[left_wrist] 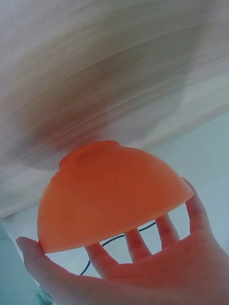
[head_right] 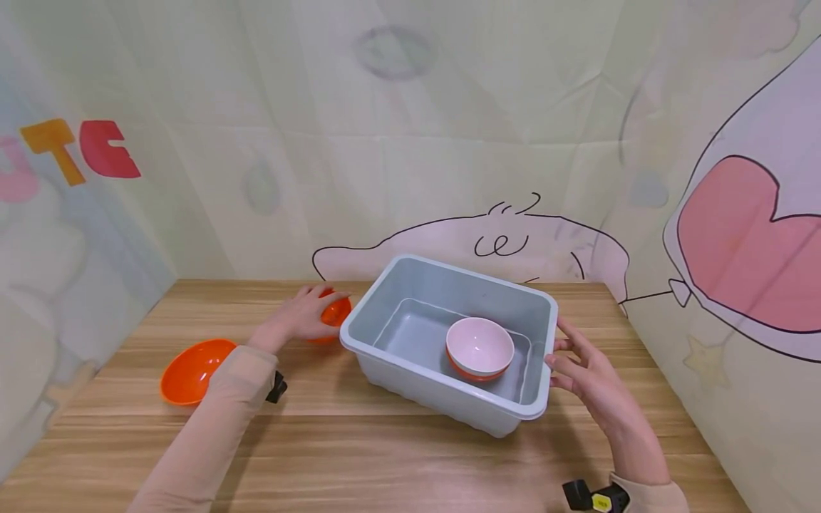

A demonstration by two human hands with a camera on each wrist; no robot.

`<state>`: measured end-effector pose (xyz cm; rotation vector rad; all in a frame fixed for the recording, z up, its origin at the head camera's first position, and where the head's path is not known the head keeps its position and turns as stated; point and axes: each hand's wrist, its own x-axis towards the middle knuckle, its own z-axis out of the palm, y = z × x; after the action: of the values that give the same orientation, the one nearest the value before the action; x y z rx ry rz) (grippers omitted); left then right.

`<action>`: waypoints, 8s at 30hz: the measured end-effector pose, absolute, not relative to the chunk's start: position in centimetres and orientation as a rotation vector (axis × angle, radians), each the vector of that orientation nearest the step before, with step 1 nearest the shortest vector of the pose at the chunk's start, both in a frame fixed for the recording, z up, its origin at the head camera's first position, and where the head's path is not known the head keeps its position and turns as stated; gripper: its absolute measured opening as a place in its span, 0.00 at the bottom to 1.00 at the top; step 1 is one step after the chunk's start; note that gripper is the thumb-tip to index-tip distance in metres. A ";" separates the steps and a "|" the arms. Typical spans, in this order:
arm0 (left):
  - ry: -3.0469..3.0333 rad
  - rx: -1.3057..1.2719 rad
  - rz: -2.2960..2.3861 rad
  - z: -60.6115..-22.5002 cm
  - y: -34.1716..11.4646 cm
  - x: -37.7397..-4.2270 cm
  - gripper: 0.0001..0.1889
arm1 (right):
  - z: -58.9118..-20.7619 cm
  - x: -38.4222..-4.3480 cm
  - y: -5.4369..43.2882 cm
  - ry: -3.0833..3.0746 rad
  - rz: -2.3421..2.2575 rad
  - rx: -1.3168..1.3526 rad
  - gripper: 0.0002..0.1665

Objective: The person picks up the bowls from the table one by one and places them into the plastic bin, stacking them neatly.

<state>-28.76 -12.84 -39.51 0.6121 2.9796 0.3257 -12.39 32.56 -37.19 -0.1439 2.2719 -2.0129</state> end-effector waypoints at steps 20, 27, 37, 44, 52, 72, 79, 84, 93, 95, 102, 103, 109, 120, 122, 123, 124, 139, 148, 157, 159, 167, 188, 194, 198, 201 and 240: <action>3.034 0.665 0.282 -37.7 -12.4 -27.8 0.39 | -37.3 -12.5 32.8 2.275 -2.007 -0.113 0.44; 3.062 0.704 0.247 -36.8 -12.1 -27.3 0.39 | -37.3 -12.6 32.8 2.273 -2.010 -0.110 0.44; 3.122 0.758 0.188 -35.4 -11.6 -26.5 0.36 | -37.2 -12.5 32.8 2.291 -1.980 -0.091 0.44; 3.129 0.781 0.174 -34.7 -11.3 -26.1 0.36 | -37.1 -12.5 32.7 2.299 -1.967 -0.098 0.44; 3.134 0.808 0.151 -33.9 -11.1 -25.7 0.37 | -37.2 -12.5 32.8 2.263 -2.006 -0.132 0.44; 3.188 0.871 0.072 -32.2 -10.9 -24.7 0.35 | -37.4 -12.5 32.8 2.246 -2.028 -0.139 0.44; 3.213 0.883 0.041 -31.7 -10.9 -24.5 0.35 | -37.3 -12.5 32.7 2.248 -2.025 -0.142 0.44; 3.231 0.898 0.006 -31.3 -11.0 -24.4 0.36 | -37.4 -12.5 32.8 2.247 -2.032 -0.154 0.44; 3.240 0.921 -0.031 -30.3 -10.8 -24.0 0.38 | -37.4 -12.4 32.8 2.232 -2.048 -0.166 0.44; 3.236 0.930 -0.030 -30.2 -10.6 -23.9 0.38 | -37.4 -12.4 32.8 2.244 -2.035 -0.163 0.44; 3.231 0.980 -0.051 -29.8 -9.9 -23.8 0.38 | -37.1 -12.4 32.6 2.297 -1.961 -0.093 0.45; 3.232 0.988 -0.053 -29.7 -9.8 -23.7 0.37 | -37.1 -12.4 32.6 2.297 -1.961 -0.084 0.45; 3.234 1.003 -0.048 -29.4 -9.0 -23.5 0.37 | -37.0 -12.5 32.7 2.292 -1.966 -0.070 0.46; 3.223 1.054 -0.036 -28.7 -8.1 -23.3 0.37 | -37.2 -12.5 32.4 2.269 -2.013 -0.116 0.45; 3.226 1.076 -0.044 -28.5 -7.8 -23.3 0.37 | -37.2 -12.5 32.4 2.271 -2.012 -0.115 0.45; 3.226 1.081 -0.049 -28.5 -7.7 -23.2 0.37 | -37.2 -12.5 32.4 2.272 -2.012 -0.113 0.45; 3.227 1.086 -0.055 -28.4 -7.6 -23.2 0.37 | -37.2 -12.5 32.4 2.273 -2.011 -0.110 0.45; 3.191 1.165 -0.024 -28.1 -5.8 -23.5 0.35 | -37.3 -12.5 32.4 2.281 -2.008 -0.123 0.44; 3.137 1.212 0.010 -27.7 -4.6 -23.6 0.36 | -37.3 -12.5 32.7 2.285 -1.998 -0.123 0.45; 3.043 1.263 0.079 -27.0 -2.8 -23.8 0.36 | -37.4 -12.6 32.9 2.281 -1.995 -0.135 0.44; 3.018 1.283 0.104 -26.9 -2.4 -23.9 0.36 | -37.4 -12.6 32.9 2.283 -1.992 -0.132 0.44; 2.954 1.366 0.141 -26.7 -0.6 -24.5 0.36 | -37.4 -12.5 32.8 2.279 -2.000 -0.138 0.44; 2.749 1.565 0.094 -26.6 4.1 -25.2 0.37 | -37.3 -12.6 32.7 2.275 -1.995 -0.105 0.44; 2.680 1.610 0.020 -27.0 5.5 -25.2 0.38 | -37.4 -12.6 32.8 2.260 -2.012 -0.126 0.44; 2.647 1.625 0.014 -27.1 6.2 -25.1 0.38 | -37.4 -12.7 32.8 2.252 -2.018 -0.133 0.44; 2.643 1.642 0.015 -27.2 6.7 -25.1 0.38 | -37.3 -12.7 32.8 2.257 -2.007 -0.131 0.44; 2.527 1.659 -0.105 -30.3 11.7 -26.3 0.38 | -37.3 -12.6 32.8 2.263 -1.994 -0.142 0.44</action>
<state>-26.30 11.66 -30.32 1.6586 2.5272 -0.1052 -12.62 32.77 -37.31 -0.1421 2.2631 -1.9935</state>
